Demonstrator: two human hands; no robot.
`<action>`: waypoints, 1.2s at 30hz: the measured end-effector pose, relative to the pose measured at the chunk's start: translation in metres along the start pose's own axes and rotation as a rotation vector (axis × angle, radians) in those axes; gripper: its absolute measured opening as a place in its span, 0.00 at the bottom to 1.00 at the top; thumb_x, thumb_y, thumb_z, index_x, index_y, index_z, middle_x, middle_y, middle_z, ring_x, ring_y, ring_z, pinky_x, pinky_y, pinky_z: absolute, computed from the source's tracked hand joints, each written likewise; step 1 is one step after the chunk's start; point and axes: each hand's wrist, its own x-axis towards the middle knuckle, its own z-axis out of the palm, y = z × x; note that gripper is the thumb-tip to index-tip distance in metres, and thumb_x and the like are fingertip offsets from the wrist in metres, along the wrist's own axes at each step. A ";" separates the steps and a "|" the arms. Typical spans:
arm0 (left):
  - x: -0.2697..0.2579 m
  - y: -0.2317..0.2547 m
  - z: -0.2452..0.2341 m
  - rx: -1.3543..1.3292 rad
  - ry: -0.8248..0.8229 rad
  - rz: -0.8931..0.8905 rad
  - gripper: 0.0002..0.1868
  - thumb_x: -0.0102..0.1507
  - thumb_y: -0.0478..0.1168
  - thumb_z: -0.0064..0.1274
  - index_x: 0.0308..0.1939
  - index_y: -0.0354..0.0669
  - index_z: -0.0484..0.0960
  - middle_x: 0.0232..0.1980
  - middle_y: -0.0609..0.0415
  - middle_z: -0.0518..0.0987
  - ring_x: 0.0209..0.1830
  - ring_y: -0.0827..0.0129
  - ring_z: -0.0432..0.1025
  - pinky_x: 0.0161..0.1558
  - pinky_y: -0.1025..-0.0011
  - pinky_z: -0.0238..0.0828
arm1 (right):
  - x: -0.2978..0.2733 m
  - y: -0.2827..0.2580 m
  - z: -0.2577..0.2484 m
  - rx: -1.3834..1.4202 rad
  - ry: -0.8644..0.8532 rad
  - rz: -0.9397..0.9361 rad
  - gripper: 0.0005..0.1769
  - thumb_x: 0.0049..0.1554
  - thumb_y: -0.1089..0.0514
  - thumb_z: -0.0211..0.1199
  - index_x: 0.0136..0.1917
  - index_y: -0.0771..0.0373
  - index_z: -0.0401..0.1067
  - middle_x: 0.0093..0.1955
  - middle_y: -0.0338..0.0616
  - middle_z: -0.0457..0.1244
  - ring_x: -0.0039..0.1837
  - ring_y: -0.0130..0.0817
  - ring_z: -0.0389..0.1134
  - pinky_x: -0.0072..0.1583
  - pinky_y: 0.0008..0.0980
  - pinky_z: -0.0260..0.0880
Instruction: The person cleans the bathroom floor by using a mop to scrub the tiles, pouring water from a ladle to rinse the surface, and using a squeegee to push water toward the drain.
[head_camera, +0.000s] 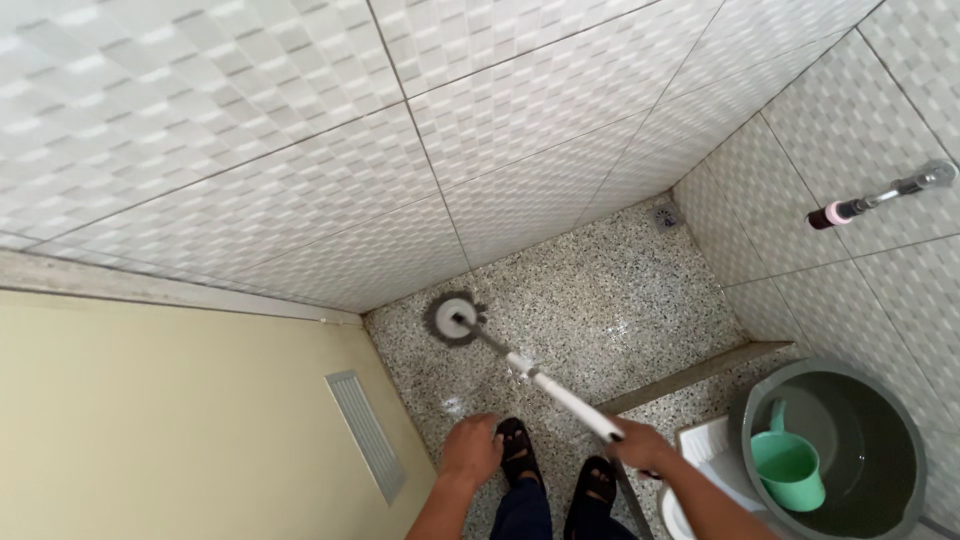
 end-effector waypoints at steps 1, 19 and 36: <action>0.003 0.006 -0.004 -0.003 0.014 0.016 0.16 0.65 0.43 0.55 0.55 0.41 0.82 0.60 0.46 0.80 0.62 0.52 0.73 0.65 0.60 0.69 | 0.001 0.008 -0.009 0.025 0.024 -0.006 0.46 0.53 0.51 0.69 0.80 0.32 0.54 0.50 0.48 0.72 0.34 0.35 0.71 0.38 0.35 0.76; 0.049 0.075 0.011 0.005 0.112 0.390 0.21 0.60 0.38 0.57 0.58 0.39 0.81 0.62 0.44 0.78 0.63 0.51 0.71 0.66 0.58 0.65 | 0.021 0.078 -0.070 0.342 0.259 0.000 0.47 0.53 0.54 0.69 0.81 0.52 0.53 0.39 0.54 0.70 0.33 0.40 0.70 0.35 0.40 0.73; 0.022 0.016 0.052 0.007 0.042 0.128 0.19 0.59 0.41 0.61 0.54 0.43 0.82 0.56 0.46 0.81 0.56 0.52 0.75 0.60 0.57 0.71 | -0.010 -0.064 0.105 -0.206 -0.107 -0.306 0.52 0.57 0.46 0.64 0.83 0.61 0.40 0.63 0.64 0.65 0.63 0.56 0.69 0.63 0.44 0.70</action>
